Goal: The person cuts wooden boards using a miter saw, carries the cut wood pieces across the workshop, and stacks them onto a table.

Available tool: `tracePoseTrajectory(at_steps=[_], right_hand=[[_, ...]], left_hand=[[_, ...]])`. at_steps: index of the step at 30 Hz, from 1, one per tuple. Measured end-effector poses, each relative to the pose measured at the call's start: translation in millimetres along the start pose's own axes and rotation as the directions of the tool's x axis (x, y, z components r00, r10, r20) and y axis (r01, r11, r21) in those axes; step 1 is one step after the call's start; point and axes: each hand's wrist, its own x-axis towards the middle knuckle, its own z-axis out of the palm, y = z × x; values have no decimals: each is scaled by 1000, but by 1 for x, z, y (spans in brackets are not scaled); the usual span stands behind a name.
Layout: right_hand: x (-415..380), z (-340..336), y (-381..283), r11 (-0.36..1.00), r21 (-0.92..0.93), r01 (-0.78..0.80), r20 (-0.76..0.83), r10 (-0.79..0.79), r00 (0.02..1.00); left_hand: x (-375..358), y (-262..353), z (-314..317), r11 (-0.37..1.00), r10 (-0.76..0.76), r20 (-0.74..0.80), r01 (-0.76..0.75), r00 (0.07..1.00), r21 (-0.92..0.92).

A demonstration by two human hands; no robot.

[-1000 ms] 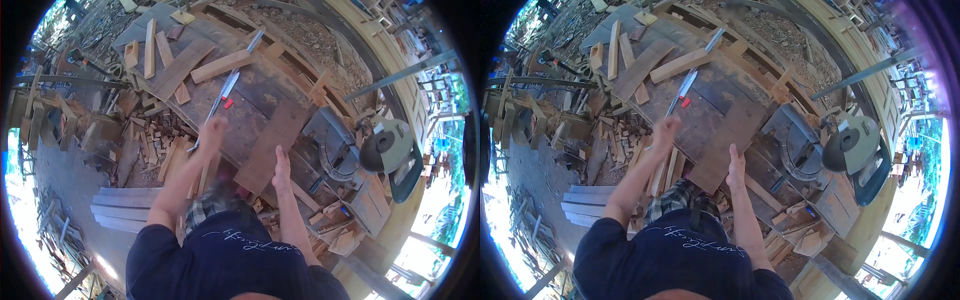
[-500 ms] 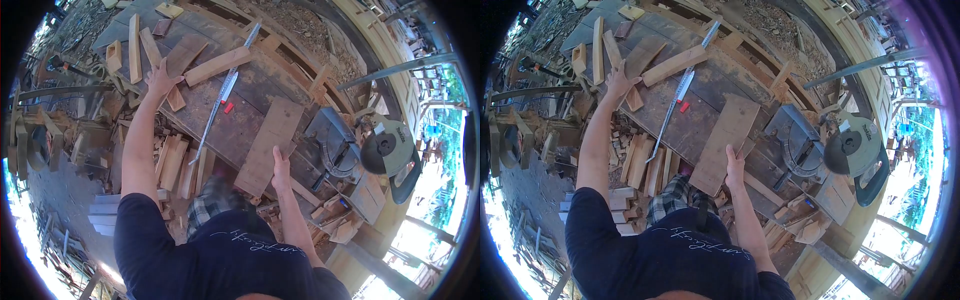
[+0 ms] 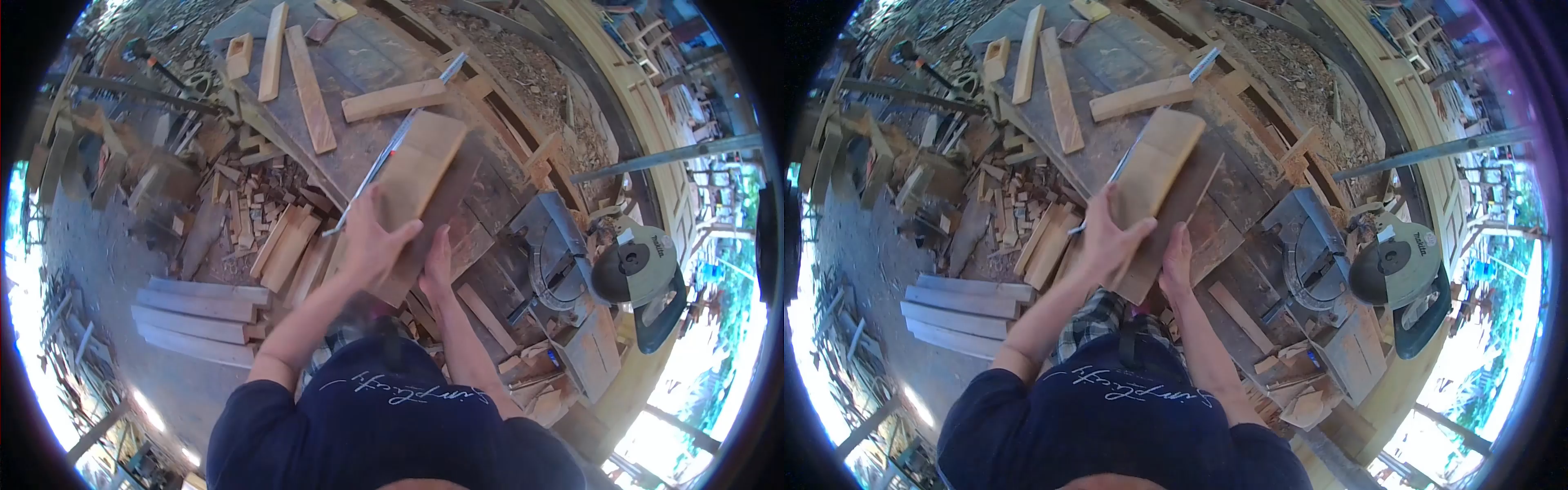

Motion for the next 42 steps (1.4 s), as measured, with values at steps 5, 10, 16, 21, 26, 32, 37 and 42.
tracePoseTrajectory(at_steps=[5, 10, 16, 21, 26, 32, 37, 42], right_hand=[[-32, -7, 1, 999, -19, -41, 145, 43, 988], [-61, -28, 26, 985, -110, -133, 284, 160, 946], [-93, -11, 41, 960, -258, -107, 357, 198, 913], [-119, 27, 62, 881, -420, -219, 399, 396, 827], [-164, 53, 131, 843, -441, -307, 386, 487, 784], [-266, 113, 216, 732, -605, -315, 433, 633, 642], [-362, 177, 278, 717, -642, 272, 675, 360, 643], [-508, 240, 349, 642, -470, 606, 855, 161, 492]], left_hand=[[-78, -13, 10, 964, 68, -13, -62, 998, 259], [-93, -35, -25, 895, -255, 122, 282, 959, -345], [-146, -83, -25, 876, -161, -2, 142, 987, -460], [-191, -106, -57, 885, -294, -115, 225, 949, -408], [-262, -161, -102, 713, -487, -169, 279, 857, -643], [-379, -186, -197, 392, -650, -179, 125, 739, -911], [-520, -234, -368, 261, -883, -130, 241, 452, -935], [-638, -331, -471, 602, -780, -547, -607, -306, -519]])
